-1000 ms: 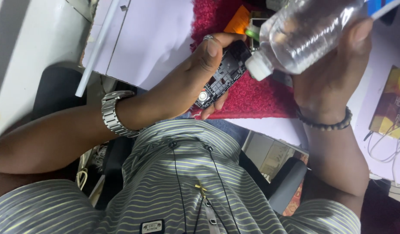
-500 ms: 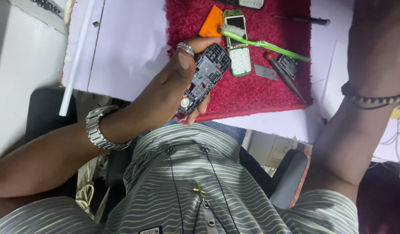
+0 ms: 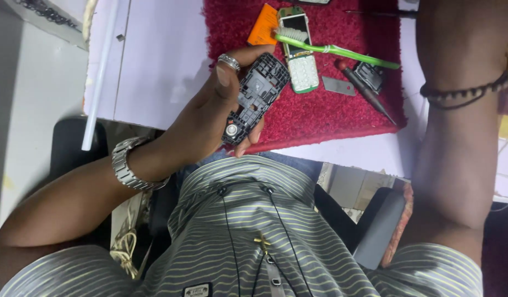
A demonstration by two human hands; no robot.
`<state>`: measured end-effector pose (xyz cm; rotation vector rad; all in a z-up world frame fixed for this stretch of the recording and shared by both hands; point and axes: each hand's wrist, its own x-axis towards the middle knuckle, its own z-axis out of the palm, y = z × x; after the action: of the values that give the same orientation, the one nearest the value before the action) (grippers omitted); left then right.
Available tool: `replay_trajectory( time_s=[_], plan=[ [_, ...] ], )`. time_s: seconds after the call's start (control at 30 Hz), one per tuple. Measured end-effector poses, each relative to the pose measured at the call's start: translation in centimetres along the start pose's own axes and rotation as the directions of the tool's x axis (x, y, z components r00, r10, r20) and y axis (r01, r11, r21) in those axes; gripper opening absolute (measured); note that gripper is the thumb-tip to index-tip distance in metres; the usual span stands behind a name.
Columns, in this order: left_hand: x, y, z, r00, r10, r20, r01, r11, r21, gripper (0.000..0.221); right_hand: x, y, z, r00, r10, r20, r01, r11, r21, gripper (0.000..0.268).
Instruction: Cleaning and reassembling components of a mobile phone using a toothbrush and cleaning solution
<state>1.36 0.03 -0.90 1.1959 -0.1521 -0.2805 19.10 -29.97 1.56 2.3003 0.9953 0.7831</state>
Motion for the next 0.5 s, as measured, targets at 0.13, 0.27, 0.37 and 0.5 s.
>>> replay_trajectory(
  time_s=[0.13,0.27,0.37,0.5],
  plan=[
    [-0.2,0.5,0.0,1.0,-0.01,-0.016,0.01,1.0,-0.004,0.093,0.1,0.8,-0.2,0.99,-0.139,0.034,0.141,0.985,-0.096,0.011],
    [-0.4,-0.4,-0.3,1.0,0.011,-0.022,-0.013,0.995,-0.099,0.083,0.5,-0.7,-3.5,0.942,-0.227,0.249,0.149,0.944,0.295,0.039],
    [-0.1,-0.5,-0.3,1.0,0.01,-0.011,-0.011,0.994,-0.109,0.082,-0.1,0.0,-2.8,0.914,-0.274,0.3,0.25,0.961,0.116,0.058],
    [-0.1,-0.4,-0.4,1.0,0.014,-0.012,-0.015,0.995,-0.097,0.086,0.6,-0.1,-2.4,0.943,-0.208,0.261,0.093,0.915,0.394,0.063]
  ],
)
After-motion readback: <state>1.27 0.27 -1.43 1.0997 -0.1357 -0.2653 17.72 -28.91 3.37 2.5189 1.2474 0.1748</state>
